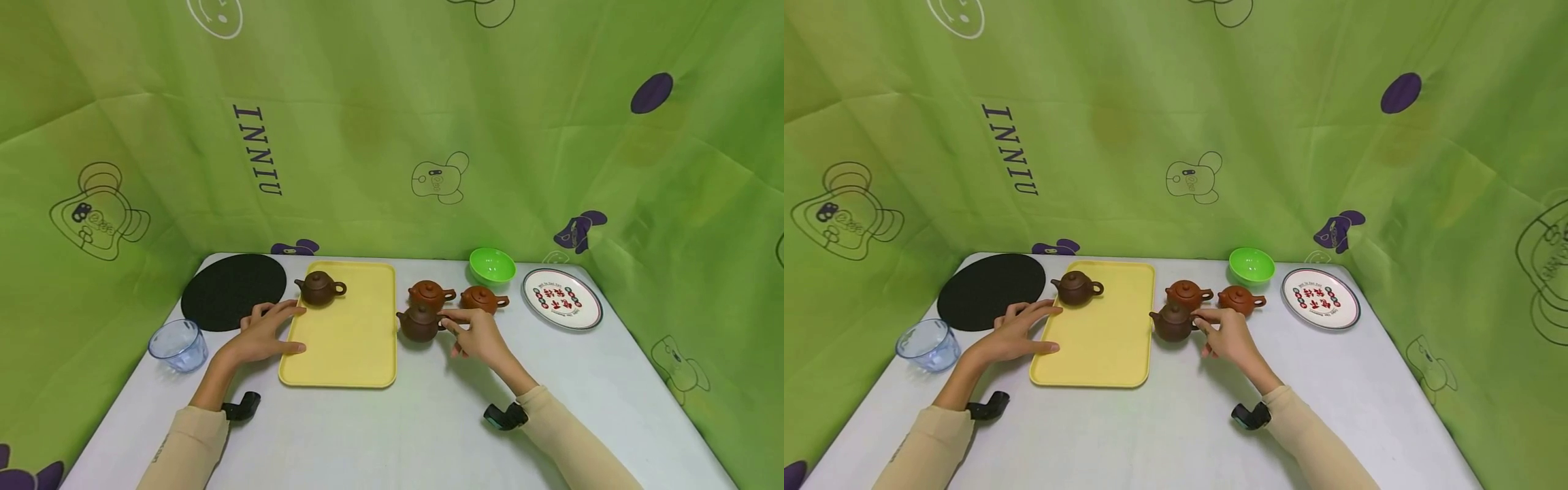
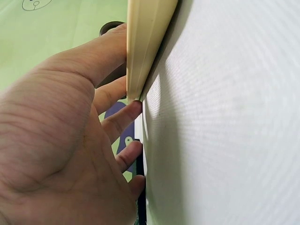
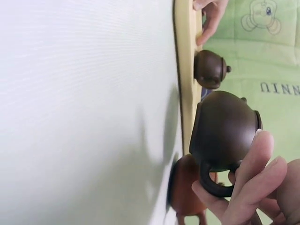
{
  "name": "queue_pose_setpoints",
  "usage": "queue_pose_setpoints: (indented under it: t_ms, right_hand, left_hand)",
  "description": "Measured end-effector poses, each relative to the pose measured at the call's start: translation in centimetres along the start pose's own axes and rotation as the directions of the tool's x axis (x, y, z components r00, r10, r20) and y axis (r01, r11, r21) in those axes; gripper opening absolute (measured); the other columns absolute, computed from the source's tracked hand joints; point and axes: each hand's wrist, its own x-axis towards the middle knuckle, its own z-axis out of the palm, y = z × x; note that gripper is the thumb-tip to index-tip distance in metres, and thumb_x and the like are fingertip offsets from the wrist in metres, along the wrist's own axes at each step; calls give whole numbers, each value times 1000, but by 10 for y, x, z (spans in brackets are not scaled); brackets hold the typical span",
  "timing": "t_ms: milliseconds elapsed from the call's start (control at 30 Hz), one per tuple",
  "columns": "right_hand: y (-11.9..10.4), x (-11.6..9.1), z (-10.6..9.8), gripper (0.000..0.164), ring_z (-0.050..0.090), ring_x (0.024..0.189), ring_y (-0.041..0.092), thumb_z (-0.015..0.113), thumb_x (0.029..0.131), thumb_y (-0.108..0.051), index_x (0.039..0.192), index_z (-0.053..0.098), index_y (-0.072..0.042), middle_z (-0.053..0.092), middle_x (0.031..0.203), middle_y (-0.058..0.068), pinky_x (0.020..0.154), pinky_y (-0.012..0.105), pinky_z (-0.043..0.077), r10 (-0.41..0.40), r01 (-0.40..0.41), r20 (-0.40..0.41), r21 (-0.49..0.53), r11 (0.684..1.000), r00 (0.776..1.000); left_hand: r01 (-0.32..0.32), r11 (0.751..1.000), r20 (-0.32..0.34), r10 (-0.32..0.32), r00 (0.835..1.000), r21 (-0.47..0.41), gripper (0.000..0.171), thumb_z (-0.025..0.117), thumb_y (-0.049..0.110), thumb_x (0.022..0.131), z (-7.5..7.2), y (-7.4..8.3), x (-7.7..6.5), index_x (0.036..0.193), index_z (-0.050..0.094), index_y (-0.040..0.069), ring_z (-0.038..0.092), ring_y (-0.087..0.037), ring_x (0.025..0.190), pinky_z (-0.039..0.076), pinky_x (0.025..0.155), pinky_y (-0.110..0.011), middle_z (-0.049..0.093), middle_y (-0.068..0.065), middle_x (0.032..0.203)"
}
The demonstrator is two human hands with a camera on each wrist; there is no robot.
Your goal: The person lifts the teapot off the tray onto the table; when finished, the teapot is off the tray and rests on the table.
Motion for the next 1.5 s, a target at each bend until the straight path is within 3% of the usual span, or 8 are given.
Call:
queue_pose_setpoints:
  t_ms: [167, 467, 1500]
  right_hand:
    - [6, -5, -2, 29, 60, 38, 12, 71, 101, -13, 130, 76, -8, 72, 60, 10, 41, 25, 38, 26, -26, 1, 16, 1000, 1000]
    - [17, -9, -2, 28, 57, 36, 11, 70, 102, -14, 129, 77, -10, 67, 49, 3, 42, 25, 36, 51, -51, -7, -2, 999, 999]
    - [23, -12, -1, 27, 62, 39, 17, 72, 102, -16, 127, 78, -15, 69, 52, 7, 42, 27, 39, 85, -85, -2, 19, 996, 996]
  left_hand:
    - [6, 1000, 3, -6, 1000, -1, 83, 86, 46, 86, 1, -4, 1, 153, 54, 12, 17, -52, 147, 19, 98, -67, 34, -24, 169]
    - [0, 1000, 2, 0, 1000, -15, 83, 86, 45, 86, 1, -3, 0, 154, 54, 10, 16, -53, 147, 17, 98, -68, 33, -25, 169]
    - [18, 1000, 4, -18, 1000, -4, 82, 87, 44, 85, 2, 0, 1, 153, 54, 12, 17, -52, 147, 19, 100, -69, 33, -24, 170]
